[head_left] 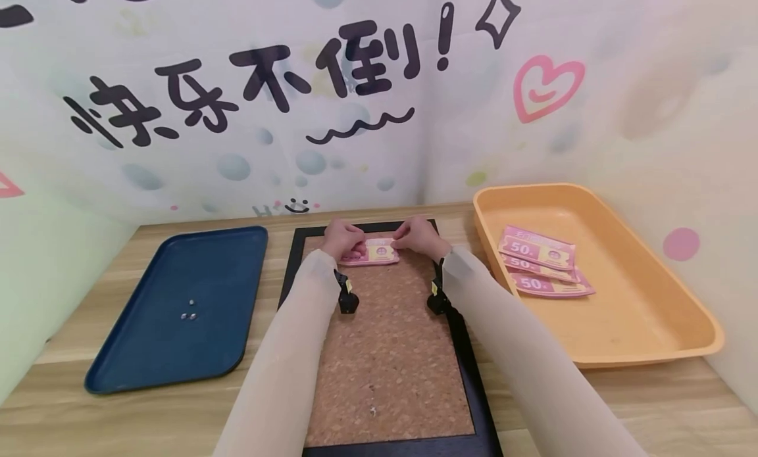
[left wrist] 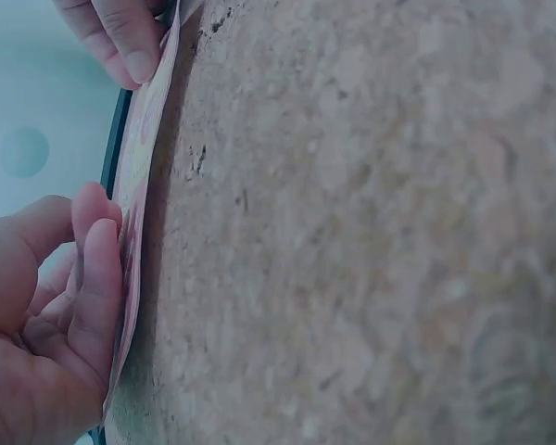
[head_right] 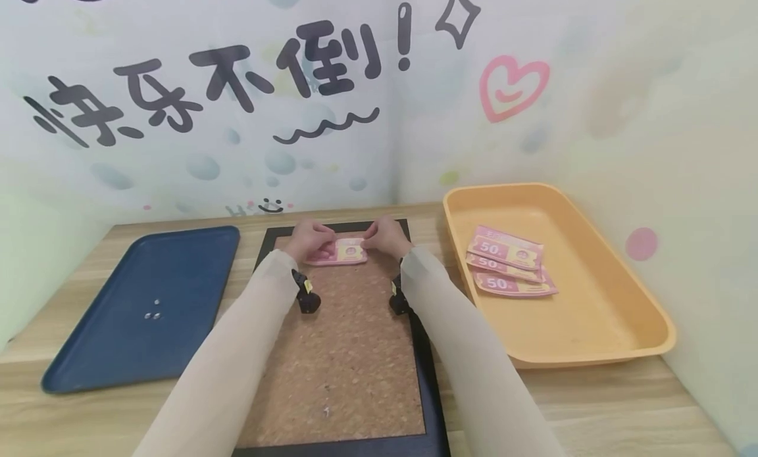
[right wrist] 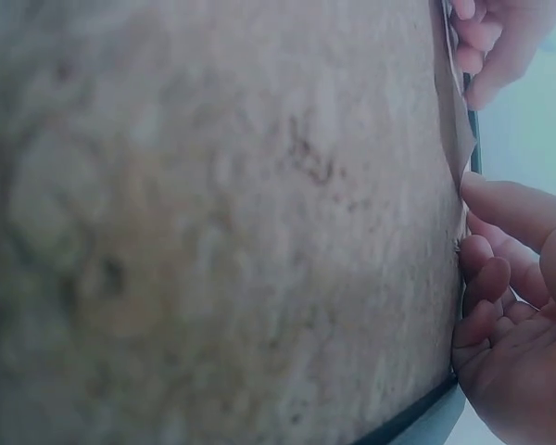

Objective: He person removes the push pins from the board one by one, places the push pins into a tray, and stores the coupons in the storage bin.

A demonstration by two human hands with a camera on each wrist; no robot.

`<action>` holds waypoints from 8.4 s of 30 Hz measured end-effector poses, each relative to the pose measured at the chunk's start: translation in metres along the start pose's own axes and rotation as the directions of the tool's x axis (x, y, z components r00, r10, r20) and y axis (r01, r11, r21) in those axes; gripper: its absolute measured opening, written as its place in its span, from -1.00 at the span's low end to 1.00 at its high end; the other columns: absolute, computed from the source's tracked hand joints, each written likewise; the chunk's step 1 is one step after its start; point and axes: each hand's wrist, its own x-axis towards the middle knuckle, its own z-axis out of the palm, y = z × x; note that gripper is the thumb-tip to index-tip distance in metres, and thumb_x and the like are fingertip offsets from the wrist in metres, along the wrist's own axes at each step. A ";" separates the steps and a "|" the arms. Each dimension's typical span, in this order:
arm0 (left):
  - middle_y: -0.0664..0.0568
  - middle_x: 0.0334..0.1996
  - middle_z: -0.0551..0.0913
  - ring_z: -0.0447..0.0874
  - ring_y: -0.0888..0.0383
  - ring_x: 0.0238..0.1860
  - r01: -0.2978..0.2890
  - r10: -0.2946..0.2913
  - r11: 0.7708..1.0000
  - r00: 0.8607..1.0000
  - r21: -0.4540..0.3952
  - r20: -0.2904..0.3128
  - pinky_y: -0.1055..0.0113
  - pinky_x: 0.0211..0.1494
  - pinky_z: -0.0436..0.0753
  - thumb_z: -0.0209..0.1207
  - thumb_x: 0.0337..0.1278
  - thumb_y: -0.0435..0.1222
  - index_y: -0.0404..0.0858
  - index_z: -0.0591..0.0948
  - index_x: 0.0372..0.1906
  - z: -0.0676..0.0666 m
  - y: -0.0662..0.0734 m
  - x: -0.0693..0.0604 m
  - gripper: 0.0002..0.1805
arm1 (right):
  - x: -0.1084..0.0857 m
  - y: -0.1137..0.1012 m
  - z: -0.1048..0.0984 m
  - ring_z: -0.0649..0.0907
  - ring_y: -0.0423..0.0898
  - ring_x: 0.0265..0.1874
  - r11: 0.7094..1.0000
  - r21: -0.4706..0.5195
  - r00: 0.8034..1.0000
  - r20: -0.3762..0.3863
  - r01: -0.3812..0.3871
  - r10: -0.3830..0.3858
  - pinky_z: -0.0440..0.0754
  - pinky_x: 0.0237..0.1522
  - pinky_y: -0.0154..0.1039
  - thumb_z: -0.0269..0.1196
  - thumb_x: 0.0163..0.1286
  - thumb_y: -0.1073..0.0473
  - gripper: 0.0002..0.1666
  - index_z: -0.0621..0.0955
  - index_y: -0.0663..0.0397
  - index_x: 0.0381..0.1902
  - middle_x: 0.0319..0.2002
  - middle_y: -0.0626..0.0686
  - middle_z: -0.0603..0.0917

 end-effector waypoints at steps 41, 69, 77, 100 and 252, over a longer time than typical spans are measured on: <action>0.03 -0.75 0.54 0.43 0.28 -0.82 0.002 -0.003 1.000 0.995 -0.009 -0.102 0.51 -0.74 0.40 0.18 0.09 -0.33 -0.38 0.66 -0.36 0.006 -0.008 0.002 -0.84 | 0.004 -0.006 0.002 0.49 -0.08 -0.38 0.991 0.047 0.992 -0.038 -0.122 0.124 0.41 -0.39 -0.34 0.30 0.18 0.24 -0.84 0.67 0.25 -0.33 -0.28 0.13 0.65; 0.03 -0.72 0.55 0.44 0.27 -0.80 0.033 -0.039 0.997 0.994 -0.063 -0.099 0.50 -0.73 0.41 0.20 0.07 -0.33 -0.37 0.66 -0.33 0.004 -0.006 -0.002 -0.85 | 0.006 -0.006 0.005 0.50 -0.08 -0.34 0.987 0.072 0.988 -0.038 -0.145 0.148 0.43 -0.32 -0.30 0.22 0.26 0.24 -0.85 0.66 0.23 -0.33 -0.28 0.11 0.64; 0.03 -0.75 0.53 0.42 0.27 -0.83 0.056 -0.061 0.997 0.995 -0.057 -0.081 0.49 -0.75 0.41 0.19 0.05 -0.36 -0.41 0.64 -0.36 0.004 -0.004 0.003 -0.85 | 0.006 -0.007 0.004 0.49 -0.07 -0.33 0.988 0.047 0.988 -0.029 -0.150 0.152 0.40 -0.32 -0.30 0.26 0.22 0.21 -0.84 0.67 0.23 -0.33 -0.27 0.11 0.64; 0.05 -0.81 0.48 0.41 0.27 -0.86 0.067 -0.069 0.997 0.994 -0.027 -0.084 0.49 -0.77 0.40 0.19 0.05 -0.33 -0.33 0.59 -0.63 0.004 -0.003 0.000 -0.77 | 0.004 -0.009 0.005 0.49 -0.07 -0.36 0.986 0.044 0.987 -0.030 -0.158 0.159 0.38 -0.38 -0.33 0.27 0.22 0.21 -0.83 0.67 0.24 -0.33 -0.26 0.12 0.64; 0.01 -0.74 0.48 0.39 0.17 -0.77 -0.318 0.304 0.894 0.948 0.317 0.093 0.33 -0.61 0.48 0.07 0.24 -0.29 -0.48 0.52 -0.08 -0.135 -0.012 -0.121 -0.69 | -0.112 0.005 -0.145 0.39 0.03 -0.26 0.989 0.017 0.981 -0.131 0.146 -0.143 0.36 -0.22 -0.20 0.09 0.38 0.12 -0.66 0.49 0.37 -0.16 -0.28 0.21 0.48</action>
